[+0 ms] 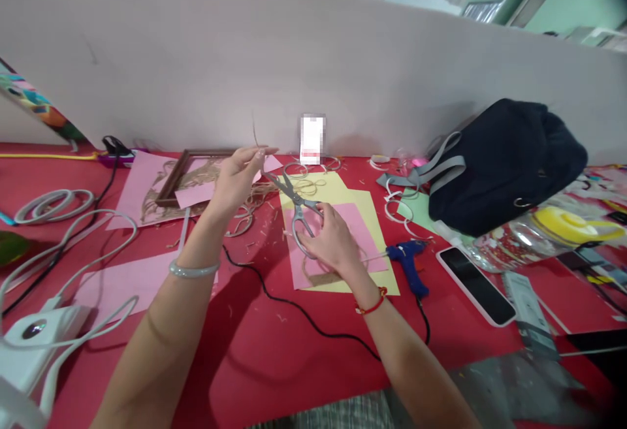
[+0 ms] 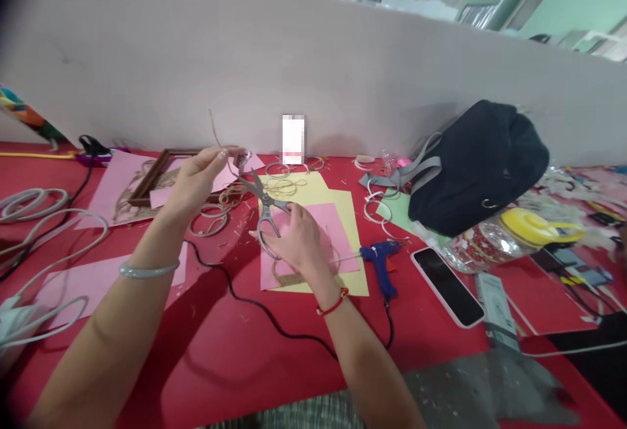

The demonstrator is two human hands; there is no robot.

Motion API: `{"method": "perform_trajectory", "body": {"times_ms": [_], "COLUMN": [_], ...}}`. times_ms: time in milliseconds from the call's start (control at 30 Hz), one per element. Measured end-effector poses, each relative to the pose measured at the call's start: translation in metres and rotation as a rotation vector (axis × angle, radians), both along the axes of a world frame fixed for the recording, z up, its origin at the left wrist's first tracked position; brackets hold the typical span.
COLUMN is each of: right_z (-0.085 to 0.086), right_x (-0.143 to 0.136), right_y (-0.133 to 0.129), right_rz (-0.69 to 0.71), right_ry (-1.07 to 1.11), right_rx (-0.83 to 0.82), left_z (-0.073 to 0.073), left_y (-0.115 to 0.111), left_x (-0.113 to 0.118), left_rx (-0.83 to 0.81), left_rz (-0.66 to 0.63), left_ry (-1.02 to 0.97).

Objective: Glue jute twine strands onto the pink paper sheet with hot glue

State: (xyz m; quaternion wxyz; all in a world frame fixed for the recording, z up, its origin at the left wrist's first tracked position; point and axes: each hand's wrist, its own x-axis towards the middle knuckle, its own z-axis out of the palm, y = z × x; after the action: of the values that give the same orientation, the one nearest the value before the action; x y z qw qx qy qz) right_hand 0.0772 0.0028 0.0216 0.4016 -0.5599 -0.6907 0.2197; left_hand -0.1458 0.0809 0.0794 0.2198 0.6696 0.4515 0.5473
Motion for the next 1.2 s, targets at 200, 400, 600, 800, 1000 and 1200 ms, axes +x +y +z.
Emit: {"method": "perform_trajectory", "body": {"times_ms": [200,400,600,800,1000,1200], "right_z": [-0.002,-0.003,-0.004,-0.006,-0.004,-0.001], "right_x": [0.000,0.007,0.003,-0.001,0.000,0.001], "right_y": [0.001,0.004,0.003,0.002,0.002,0.003], "right_rz": [0.013,-0.117,-0.169,-0.167,-0.131,-0.062], "right_ry": [-0.123,-0.181,-0.206,-0.203,-0.036,0.157], "right_rx": [0.061,0.198,0.324,0.295,0.237,0.033], "left_z": [0.005,0.002,-0.005,-0.011,-0.016,-0.017], "left_y": [-0.008,-0.002,0.004,0.002,-0.010,-0.017], "left_x": [0.013,0.005,0.002,0.016,0.038,0.049], "left_rx": [0.027,0.065,0.079,0.085,0.149,0.241], "left_rz": [-0.008,0.073,0.096,0.109,0.210,0.114], "left_ry": [0.223,0.149,0.118,0.335,0.563,0.594]}}
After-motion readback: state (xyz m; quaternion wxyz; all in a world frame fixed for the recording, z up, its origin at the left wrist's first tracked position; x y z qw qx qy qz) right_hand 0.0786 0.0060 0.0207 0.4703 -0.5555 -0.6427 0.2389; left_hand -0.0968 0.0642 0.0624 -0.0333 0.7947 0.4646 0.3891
